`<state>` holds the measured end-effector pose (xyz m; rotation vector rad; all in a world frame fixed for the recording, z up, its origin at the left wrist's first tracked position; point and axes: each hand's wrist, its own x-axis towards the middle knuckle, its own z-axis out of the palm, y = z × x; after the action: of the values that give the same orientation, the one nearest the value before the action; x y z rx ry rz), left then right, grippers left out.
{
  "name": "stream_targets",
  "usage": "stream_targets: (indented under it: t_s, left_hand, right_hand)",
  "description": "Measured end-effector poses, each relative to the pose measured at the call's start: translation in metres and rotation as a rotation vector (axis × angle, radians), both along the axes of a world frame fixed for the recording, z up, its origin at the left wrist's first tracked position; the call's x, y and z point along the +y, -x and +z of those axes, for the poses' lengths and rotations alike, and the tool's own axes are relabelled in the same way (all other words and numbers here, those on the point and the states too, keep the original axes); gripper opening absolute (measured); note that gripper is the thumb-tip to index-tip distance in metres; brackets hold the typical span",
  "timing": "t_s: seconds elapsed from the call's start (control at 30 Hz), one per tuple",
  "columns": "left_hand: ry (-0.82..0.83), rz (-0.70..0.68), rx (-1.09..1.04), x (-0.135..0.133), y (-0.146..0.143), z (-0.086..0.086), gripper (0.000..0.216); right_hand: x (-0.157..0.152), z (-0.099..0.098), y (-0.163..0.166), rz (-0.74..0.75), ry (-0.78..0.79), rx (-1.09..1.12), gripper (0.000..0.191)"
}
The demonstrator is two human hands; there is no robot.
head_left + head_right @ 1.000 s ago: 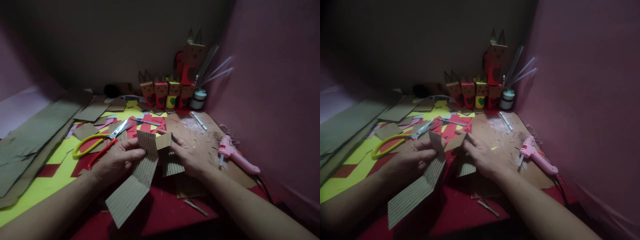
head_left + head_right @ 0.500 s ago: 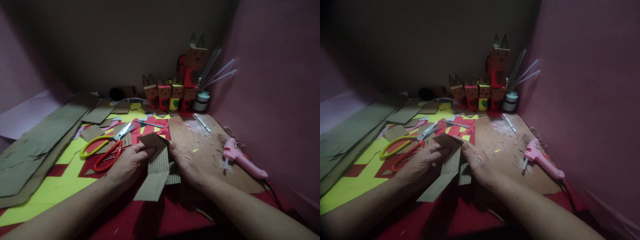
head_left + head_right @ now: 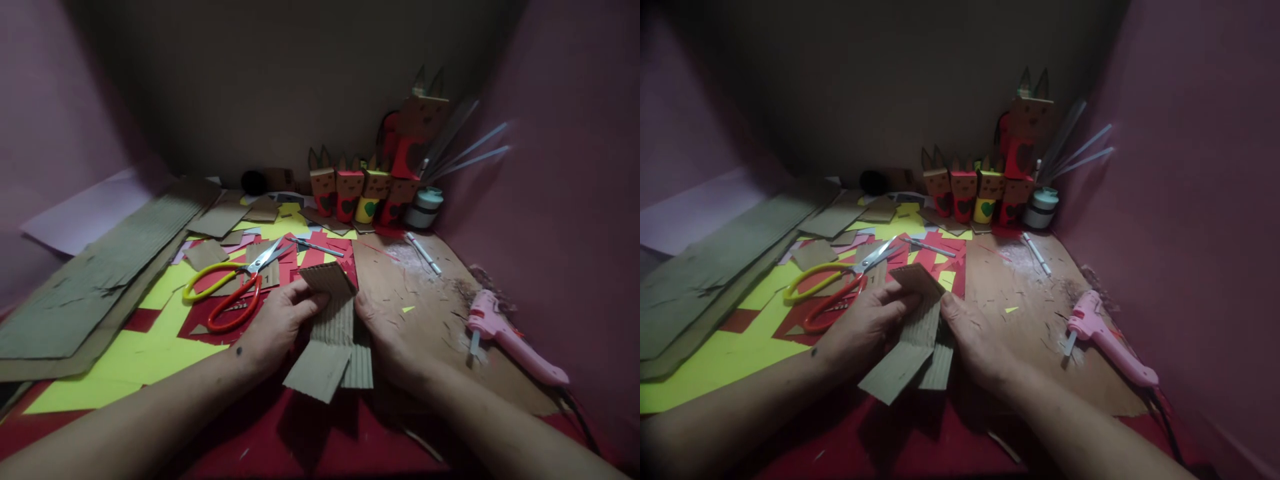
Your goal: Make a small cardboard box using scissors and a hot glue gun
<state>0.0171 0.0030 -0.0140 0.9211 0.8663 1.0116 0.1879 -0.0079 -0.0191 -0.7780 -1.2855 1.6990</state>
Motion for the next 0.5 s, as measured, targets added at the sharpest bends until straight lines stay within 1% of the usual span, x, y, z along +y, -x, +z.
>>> stream_targets:
  t_s: [0.1,0.2,0.33,0.5]
  left_hand:
    - [-0.024,-0.047,0.107,-0.003,0.003,0.006,0.031]
    - [-0.032,-0.126,0.179,-0.007,0.005,0.013,0.027]
    - [-0.019,-0.21,0.22,-0.009,0.004,0.017,0.025]
    - [-0.037,-0.195,0.213,-0.011,0.0,0.018,0.024]
  right_hand:
    - [0.002,-0.008,0.0,-0.039,0.071,0.07,0.054]
    - [0.002,-0.011,-0.002,0.014,0.139,0.073,0.06]
    - [-0.001,-0.009,-0.004,0.066,0.15,0.095,0.066]
    - [-0.004,-0.004,0.001,0.084,0.238,0.182,0.05]
